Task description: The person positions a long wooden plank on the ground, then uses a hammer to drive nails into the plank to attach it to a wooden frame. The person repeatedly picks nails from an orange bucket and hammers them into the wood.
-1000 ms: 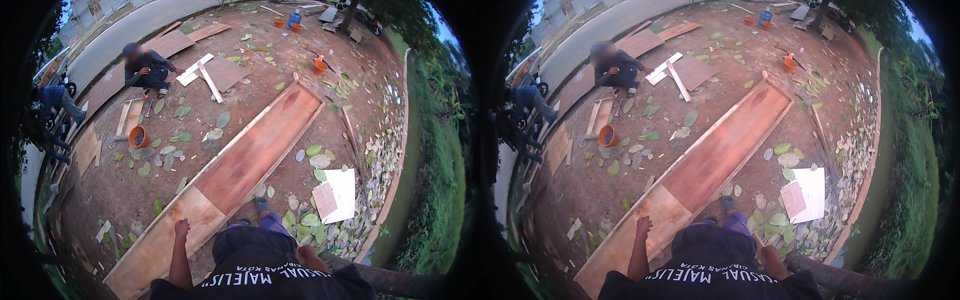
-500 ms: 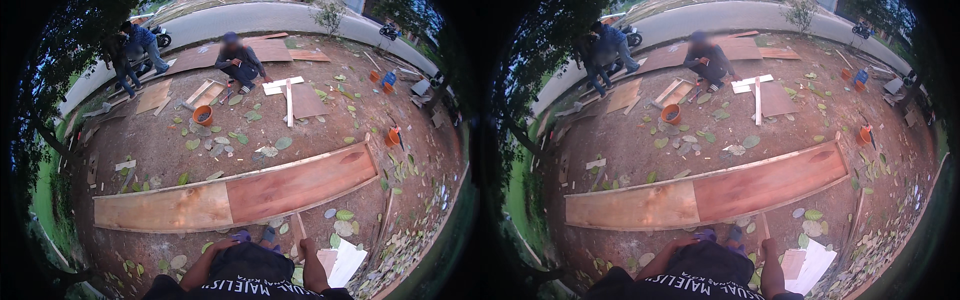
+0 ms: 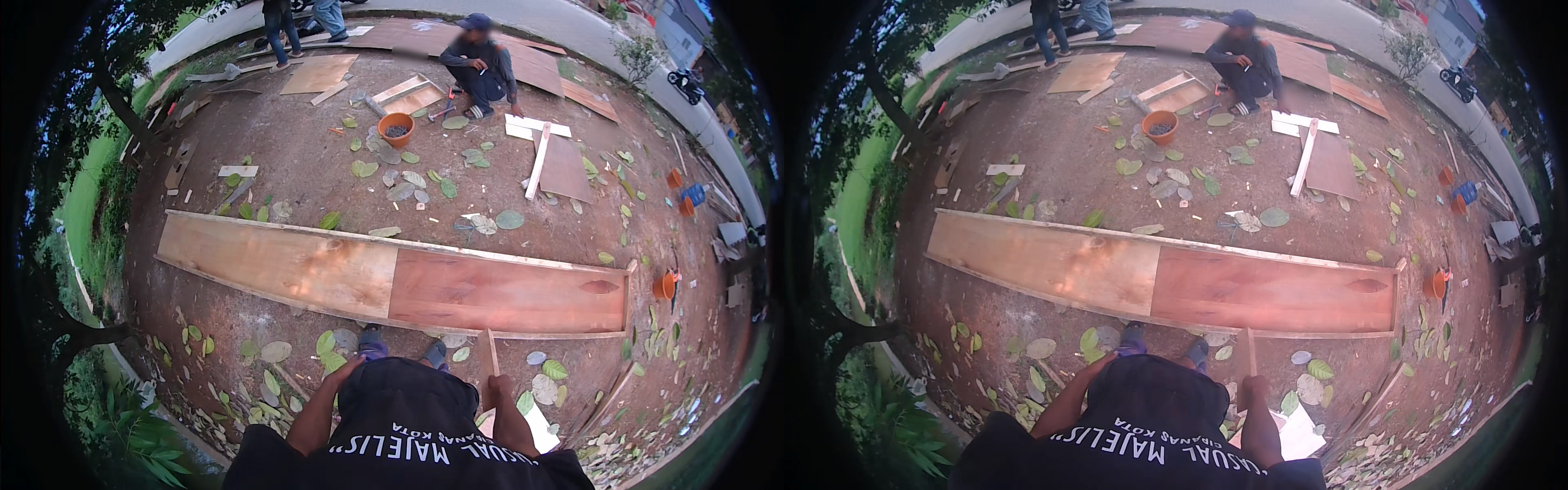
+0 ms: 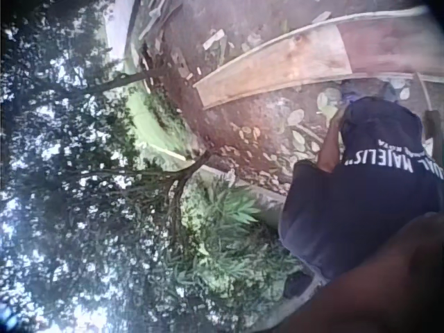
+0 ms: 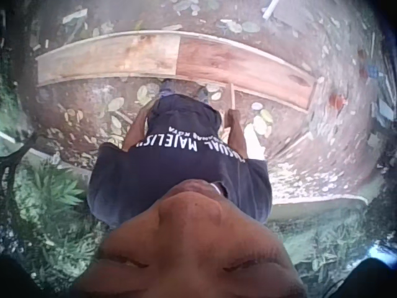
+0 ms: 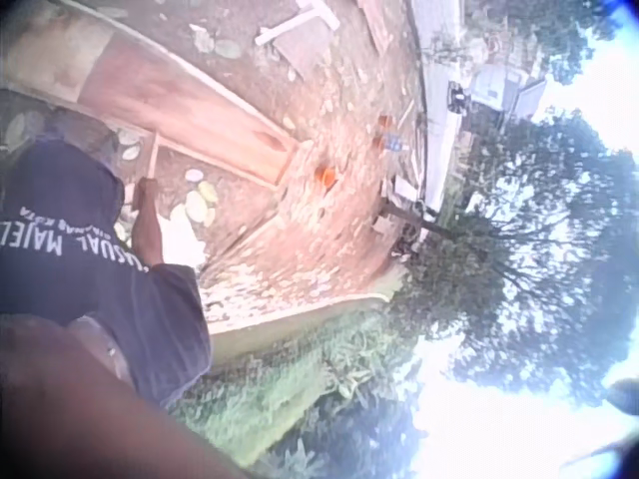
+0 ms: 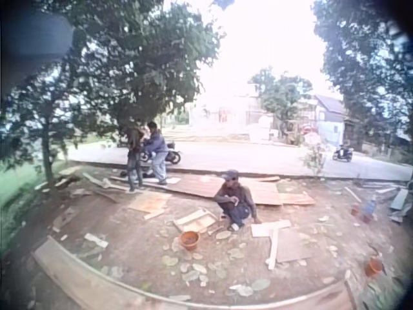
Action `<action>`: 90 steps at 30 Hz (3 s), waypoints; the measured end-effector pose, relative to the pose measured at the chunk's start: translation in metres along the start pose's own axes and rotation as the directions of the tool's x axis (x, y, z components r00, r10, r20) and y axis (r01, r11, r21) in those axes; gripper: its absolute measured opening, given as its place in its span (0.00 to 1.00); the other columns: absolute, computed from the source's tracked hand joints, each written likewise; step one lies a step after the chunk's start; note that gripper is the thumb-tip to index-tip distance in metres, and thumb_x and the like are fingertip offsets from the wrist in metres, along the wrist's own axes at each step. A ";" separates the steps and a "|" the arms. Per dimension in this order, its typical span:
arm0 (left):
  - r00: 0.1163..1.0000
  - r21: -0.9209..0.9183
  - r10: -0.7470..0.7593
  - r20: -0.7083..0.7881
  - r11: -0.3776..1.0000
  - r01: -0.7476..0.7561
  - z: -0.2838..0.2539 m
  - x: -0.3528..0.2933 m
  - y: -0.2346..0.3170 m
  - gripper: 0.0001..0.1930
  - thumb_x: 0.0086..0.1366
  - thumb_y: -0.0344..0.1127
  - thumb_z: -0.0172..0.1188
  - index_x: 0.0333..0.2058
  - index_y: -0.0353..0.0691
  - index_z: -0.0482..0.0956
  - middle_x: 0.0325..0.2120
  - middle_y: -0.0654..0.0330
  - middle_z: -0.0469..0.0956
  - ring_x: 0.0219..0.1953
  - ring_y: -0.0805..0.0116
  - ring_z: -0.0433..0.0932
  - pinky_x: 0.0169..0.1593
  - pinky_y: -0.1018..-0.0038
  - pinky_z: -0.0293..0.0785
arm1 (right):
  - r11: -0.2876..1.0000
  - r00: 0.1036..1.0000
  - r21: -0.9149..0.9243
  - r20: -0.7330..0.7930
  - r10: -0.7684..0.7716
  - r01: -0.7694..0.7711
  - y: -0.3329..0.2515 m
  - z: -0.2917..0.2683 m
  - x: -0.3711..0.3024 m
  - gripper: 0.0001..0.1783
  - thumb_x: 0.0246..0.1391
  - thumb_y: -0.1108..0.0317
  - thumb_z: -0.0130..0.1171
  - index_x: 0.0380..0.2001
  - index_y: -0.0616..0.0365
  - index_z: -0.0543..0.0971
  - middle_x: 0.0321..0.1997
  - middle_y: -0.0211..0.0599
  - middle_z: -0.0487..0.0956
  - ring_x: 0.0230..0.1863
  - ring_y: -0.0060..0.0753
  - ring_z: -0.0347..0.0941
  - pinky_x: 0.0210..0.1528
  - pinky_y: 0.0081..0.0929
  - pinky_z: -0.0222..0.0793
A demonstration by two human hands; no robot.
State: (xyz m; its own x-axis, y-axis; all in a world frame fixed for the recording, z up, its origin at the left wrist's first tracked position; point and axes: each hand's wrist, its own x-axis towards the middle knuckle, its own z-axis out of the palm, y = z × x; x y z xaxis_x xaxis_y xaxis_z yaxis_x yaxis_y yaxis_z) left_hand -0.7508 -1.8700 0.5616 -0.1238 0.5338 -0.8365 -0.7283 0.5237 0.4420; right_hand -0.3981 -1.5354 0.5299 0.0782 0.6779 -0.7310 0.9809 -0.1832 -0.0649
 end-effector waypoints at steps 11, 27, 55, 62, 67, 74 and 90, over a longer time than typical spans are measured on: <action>0.990 -0.065 0.088 -0.114 0.993 -0.096 -0.036 -0.004 0.032 0.31 0.72 0.54 0.54 0.63 0.36 0.70 0.60 0.54 0.73 0.57 0.66 0.74 0.61 0.69 0.69 | 0.878 0.930 -0.327 0.232 -0.285 0.351 -0.054 0.048 0.049 0.37 0.35 0.44 0.73 0.41 0.66 0.85 0.44 0.55 0.84 0.50 0.51 0.82 0.50 0.42 0.77; 0.565 0.902 0.707 0.425 -0.275 -0.333 -0.001 0.036 0.138 0.48 0.57 0.66 0.63 0.65 0.35 0.65 0.64 0.43 0.67 0.68 0.47 0.63 0.70 0.49 0.53 | 0.362 0.458 -0.412 0.160 -0.875 0.836 -0.249 0.008 -0.108 0.23 0.51 0.50 0.64 0.39 0.60 0.79 0.44 0.49 0.79 0.51 0.53 0.75 0.53 0.46 0.74; 0.909 0.985 0.381 -0.169 0.091 0.145 -0.131 0.041 0.085 0.27 0.53 0.52 0.66 0.41 0.31 0.78 0.37 0.38 0.81 0.47 0.41 0.80 0.47 0.51 0.75 | 0.434 0.782 0.753 -0.604 0.156 0.495 -0.024 -0.306 -0.095 0.49 0.53 0.64 0.54 0.75 0.55 0.44 0.37 0.47 0.84 0.30 0.36 0.82 0.30 0.30 0.77; 0.936 0.972 0.279 -0.215 0.155 0.178 -0.172 0.024 0.072 0.28 0.52 0.52 0.66 0.40 0.30 0.80 0.37 0.36 0.81 0.47 0.41 0.81 0.47 0.51 0.76 | 0.940 0.851 0.065 0.408 -0.331 0.335 -0.074 0.101 -0.052 0.40 0.57 0.38 0.54 0.67 0.51 0.69 0.70 0.49 0.67 0.71 0.54 0.61 0.73 0.43 0.54; 0.959 0.971 0.211 -0.187 0.184 0.149 -0.192 0.024 0.055 0.29 0.51 0.52 0.66 0.39 0.28 0.81 0.37 0.35 0.81 0.46 0.41 0.81 0.46 0.52 0.76 | 0.842 0.998 0.536 0.055 0.035 -0.059 -0.029 0.229 -0.064 0.30 0.56 0.40 0.51 0.47 0.52 0.84 0.55 0.57 0.79 0.61 0.52 0.73 0.64 0.42 0.66; 0.941 0.974 0.291 -0.174 0.193 0.120 -0.221 0.047 0.025 0.30 0.49 0.51 0.67 0.39 0.26 0.82 0.37 0.32 0.81 0.45 0.41 0.83 0.45 0.53 0.78 | 0.928 0.995 0.357 -0.052 -0.090 0.102 0.018 0.161 -0.038 0.25 0.56 0.49 0.52 0.39 0.59 0.85 0.43 0.58 0.82 0.48 0.57 0.80 0.52 0.45 0.75; 0.947 0.946 0.183 -0.263 0.240 0.216 -0.153 0.034 0.038 0.37 0.46 0.51 0.76 0.50 0.35 0.74 0.50 0.43 0.79 0.55 0.47 0.78 0.55 0.56 0.75 | 0.855 0.867 0.387 0.216 -0.448 0.346 -0.028 0.177 -0.063 0.30 0.59 0.45 0.54 0.51 0.59 0.82 0.49 0.50 0.84 0.52 0.45 0.80 0.57 0.36 0.72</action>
State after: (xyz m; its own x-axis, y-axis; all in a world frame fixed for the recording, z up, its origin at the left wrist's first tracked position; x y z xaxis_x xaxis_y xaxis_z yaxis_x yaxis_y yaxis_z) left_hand -0.8859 -1.9336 0.5004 -0.4282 0.4270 -0.7964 0.4363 0.8695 0.2316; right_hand -0.4621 -1.6996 0.4576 -0.4103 0.5165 -0.7516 0.7967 -0.1980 -0.5710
